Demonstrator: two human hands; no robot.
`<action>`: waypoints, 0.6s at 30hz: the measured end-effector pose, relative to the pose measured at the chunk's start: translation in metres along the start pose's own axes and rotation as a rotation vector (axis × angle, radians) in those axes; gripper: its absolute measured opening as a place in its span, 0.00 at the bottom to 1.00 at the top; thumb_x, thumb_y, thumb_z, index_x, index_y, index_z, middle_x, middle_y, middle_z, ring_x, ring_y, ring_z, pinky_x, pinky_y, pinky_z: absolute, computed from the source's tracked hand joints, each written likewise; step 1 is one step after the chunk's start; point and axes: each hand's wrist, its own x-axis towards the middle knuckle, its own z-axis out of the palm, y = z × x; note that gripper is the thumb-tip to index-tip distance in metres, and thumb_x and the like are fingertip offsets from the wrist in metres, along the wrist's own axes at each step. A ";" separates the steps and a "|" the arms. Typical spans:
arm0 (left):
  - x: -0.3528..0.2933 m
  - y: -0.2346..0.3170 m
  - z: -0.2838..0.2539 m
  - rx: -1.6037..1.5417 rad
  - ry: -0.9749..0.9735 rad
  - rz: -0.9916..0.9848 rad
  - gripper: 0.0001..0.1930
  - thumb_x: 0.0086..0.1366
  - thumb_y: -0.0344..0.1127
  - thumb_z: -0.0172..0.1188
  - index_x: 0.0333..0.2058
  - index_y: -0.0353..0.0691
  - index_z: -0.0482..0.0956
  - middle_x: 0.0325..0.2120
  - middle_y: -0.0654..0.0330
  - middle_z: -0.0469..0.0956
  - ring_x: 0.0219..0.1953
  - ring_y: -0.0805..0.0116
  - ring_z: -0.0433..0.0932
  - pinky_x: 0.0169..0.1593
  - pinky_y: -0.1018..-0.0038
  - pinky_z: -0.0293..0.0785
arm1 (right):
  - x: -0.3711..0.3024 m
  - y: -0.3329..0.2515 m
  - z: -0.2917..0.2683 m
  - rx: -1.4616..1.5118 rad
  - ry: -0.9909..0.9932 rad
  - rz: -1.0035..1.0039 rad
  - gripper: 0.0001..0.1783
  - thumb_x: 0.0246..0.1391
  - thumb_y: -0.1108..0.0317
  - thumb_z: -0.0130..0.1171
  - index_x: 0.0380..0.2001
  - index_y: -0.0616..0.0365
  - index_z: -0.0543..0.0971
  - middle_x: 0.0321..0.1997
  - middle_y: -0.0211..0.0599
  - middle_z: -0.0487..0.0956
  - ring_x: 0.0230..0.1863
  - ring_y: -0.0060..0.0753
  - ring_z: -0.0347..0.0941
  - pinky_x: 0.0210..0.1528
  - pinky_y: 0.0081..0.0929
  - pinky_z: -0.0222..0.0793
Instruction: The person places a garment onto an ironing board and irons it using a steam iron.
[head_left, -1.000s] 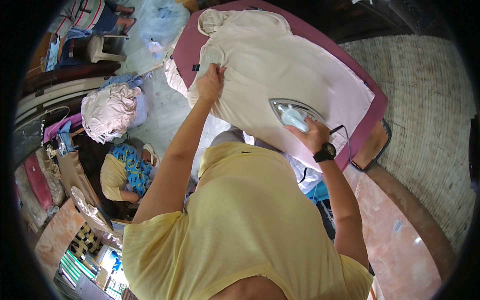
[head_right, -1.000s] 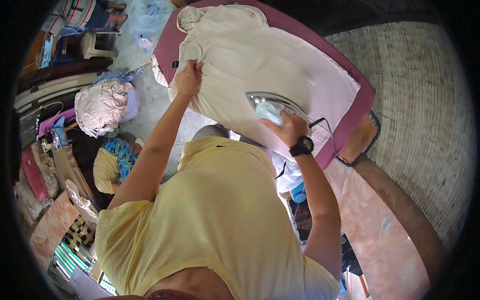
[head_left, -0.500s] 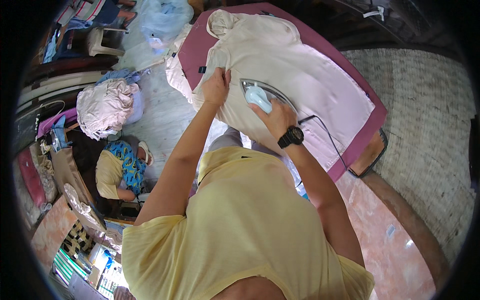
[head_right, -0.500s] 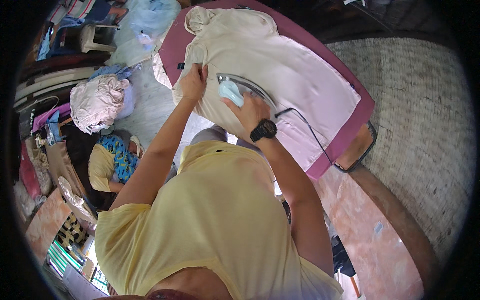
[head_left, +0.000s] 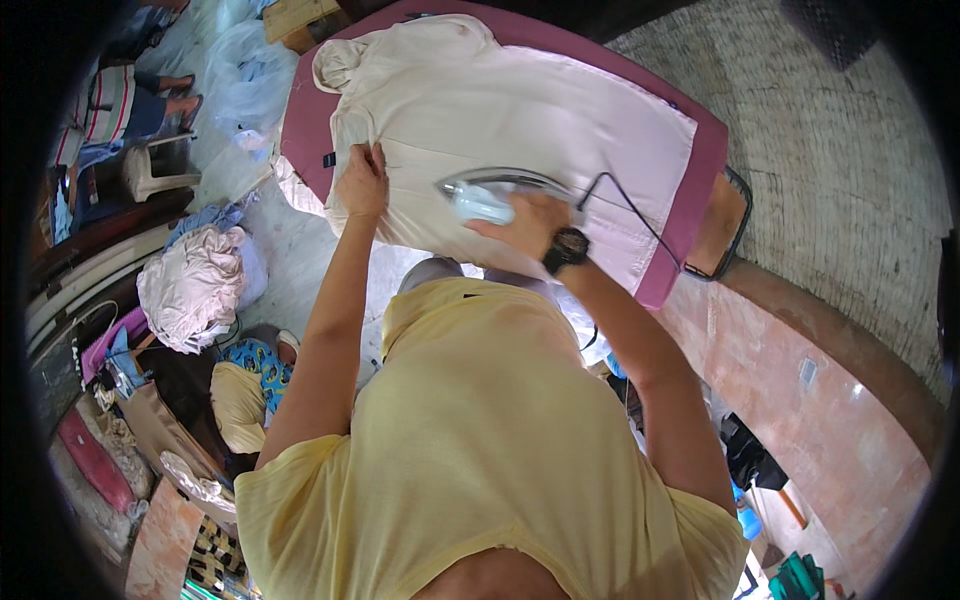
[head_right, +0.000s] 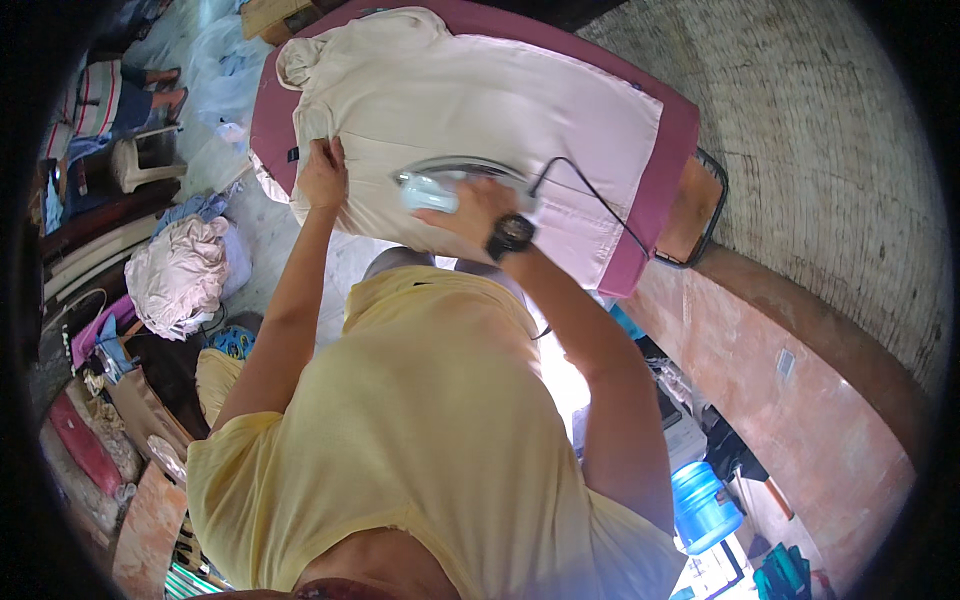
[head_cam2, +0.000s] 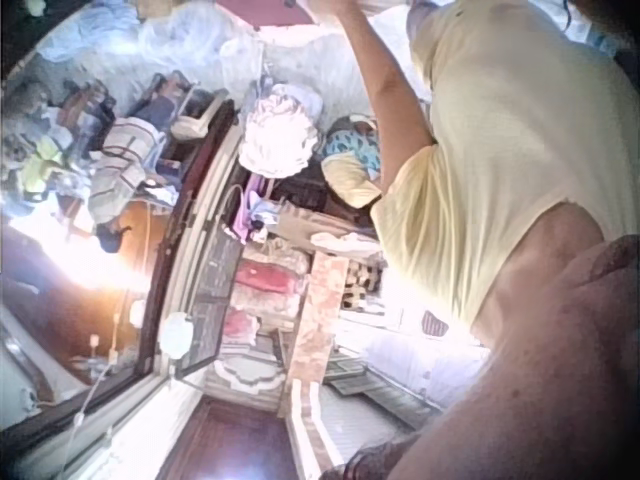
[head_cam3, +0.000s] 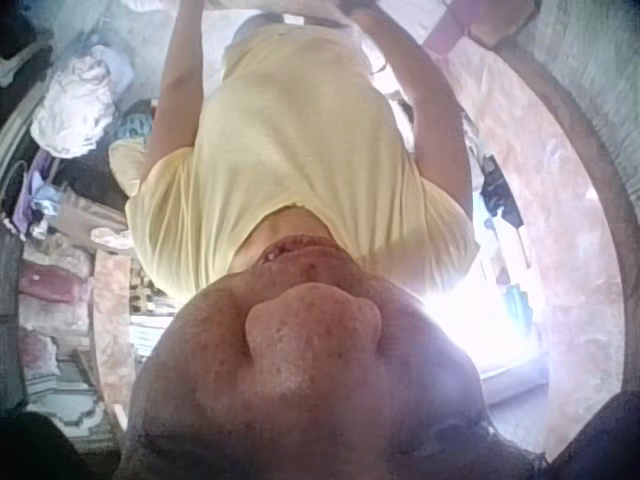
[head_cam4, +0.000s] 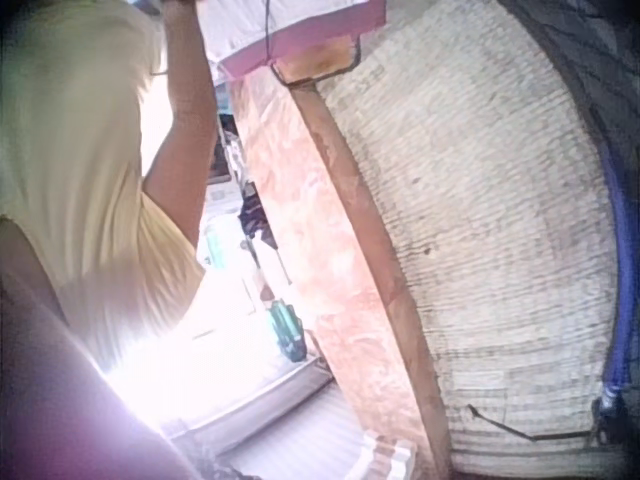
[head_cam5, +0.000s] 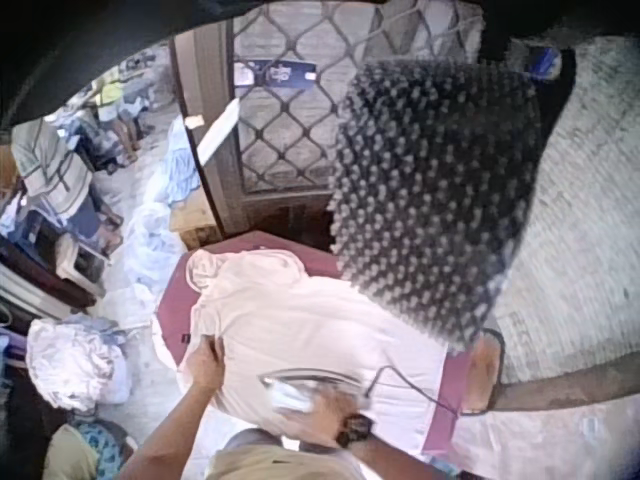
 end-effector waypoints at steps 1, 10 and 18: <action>-0.001 -0.003 0.002 -0.010 0.025 0.020 0.14 0.70 0.49 0.49 0.36 0.44 0.68 0.25 0.55 0.80 0.25 0.49 0.79 0.27 0.54 0.71 | -0.017 0.026 -0.004 -0.009 0.058 -0.019 0.45 0.39 0.23 0.57 0.36 0.61 0.82 0.31 0.52 0.82 0.37 0.53 0.79 0.41 0.47 0.74; -0.006 0.006 0.001 -0.004 0.073 0.021 0.13 0.70 0.48 0.51 0.35 0.45 0.69 0.22 0.57 0.80 0.23 0.50 0.79 0.25 0.57 0.71 | -0.103 0.182 -0.042 -0.109 0.144 -0.050 0.38 0.36 0.27 0.63 0.31 0.55 0.80 0.22 0.44 0.80 0.26 0.48 0.79 0.32 0.43 0.76; -0.004 0.003 0.006 0.022 0.100 0.017 0.15 0.70 0.51 0.50 0.36 0.44 0.71 0.24 0.55 0.80 0.25 0.49 0.79 0.28 0.57 0.71 | -0.014 0.037 -0.012 0.088 0.064 0.058 0.43 0.40 0.23 0.56 0.37 0.56 0.83 0.32 0.48 0.82 0.36 0.51 0.79 0.40 0.46 0.73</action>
